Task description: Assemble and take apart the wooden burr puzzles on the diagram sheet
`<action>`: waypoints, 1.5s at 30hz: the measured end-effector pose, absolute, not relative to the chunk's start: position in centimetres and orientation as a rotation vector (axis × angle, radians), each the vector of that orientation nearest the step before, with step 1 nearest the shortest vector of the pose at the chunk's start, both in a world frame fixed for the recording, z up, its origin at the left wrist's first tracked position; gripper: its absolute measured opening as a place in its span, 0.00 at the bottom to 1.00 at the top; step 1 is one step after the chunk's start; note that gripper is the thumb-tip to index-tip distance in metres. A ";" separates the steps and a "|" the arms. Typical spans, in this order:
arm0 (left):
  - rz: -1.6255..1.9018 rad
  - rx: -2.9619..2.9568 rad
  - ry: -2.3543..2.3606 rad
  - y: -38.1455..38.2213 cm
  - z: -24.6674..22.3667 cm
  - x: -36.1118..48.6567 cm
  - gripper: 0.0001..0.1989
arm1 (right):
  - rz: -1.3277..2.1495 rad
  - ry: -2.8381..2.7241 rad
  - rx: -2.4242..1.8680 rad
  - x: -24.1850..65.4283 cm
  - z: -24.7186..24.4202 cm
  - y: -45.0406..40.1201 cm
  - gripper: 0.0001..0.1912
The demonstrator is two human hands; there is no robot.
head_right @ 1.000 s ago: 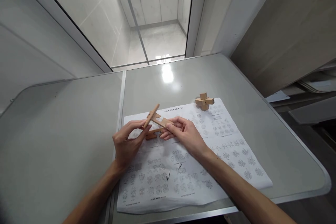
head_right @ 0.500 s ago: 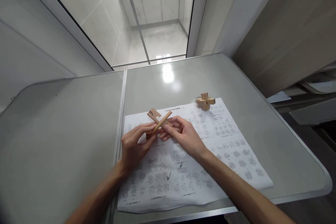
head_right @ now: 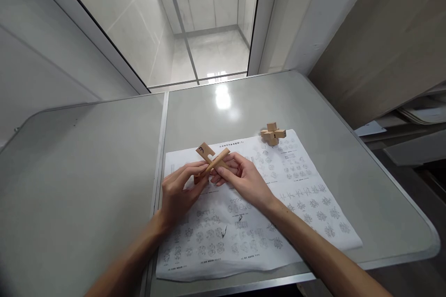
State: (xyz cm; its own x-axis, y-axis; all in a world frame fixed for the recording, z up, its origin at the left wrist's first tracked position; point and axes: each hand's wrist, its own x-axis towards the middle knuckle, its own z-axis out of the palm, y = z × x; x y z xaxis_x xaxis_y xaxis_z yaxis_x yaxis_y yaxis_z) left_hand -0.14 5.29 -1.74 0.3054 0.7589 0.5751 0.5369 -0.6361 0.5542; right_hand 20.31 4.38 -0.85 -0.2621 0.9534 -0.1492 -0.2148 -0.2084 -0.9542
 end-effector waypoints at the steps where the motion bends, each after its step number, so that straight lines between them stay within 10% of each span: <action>1: 1.239 2.315 1.176 5.3 -1.8 -0.1 0.06 | 1.630 -1.108 -1.024 20.3 -0.8 4.4 0.12; 11: 1.211 1.780 1.333 5.0 -1.6 0.0 0.07 | 1.508 -1.262 -1.072 20.3 -1.1 3.9 0.13; 23: 1.213 1.230 1.312 6.3 -0.8 -0.1 0.14 | 0.591 -1.940 -1.235 20.3 -3.0 4.0 0.09; 37: 1.208 1.220 1.294 6.3 -1.0 -0.3 0.14 | 0.729 -1.698 -1.393 20.5 -2.0 4.1 0.03; 45: 1.192 1.180 1.269 6.6 -0.8 -0.4 0.15 | 1.452 -0.850 -1.096 21.6 -0.8 5.1 0.17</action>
State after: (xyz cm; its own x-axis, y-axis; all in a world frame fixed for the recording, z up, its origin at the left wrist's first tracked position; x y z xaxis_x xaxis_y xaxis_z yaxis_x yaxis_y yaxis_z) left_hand -0.40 6.55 -0.81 -0.0327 0.9986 -0.0404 0.0223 0.0411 0.9989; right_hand 21.61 5.07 -0.85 0.0008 0.9839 -0.1785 -0.3261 -0.1685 -0.9302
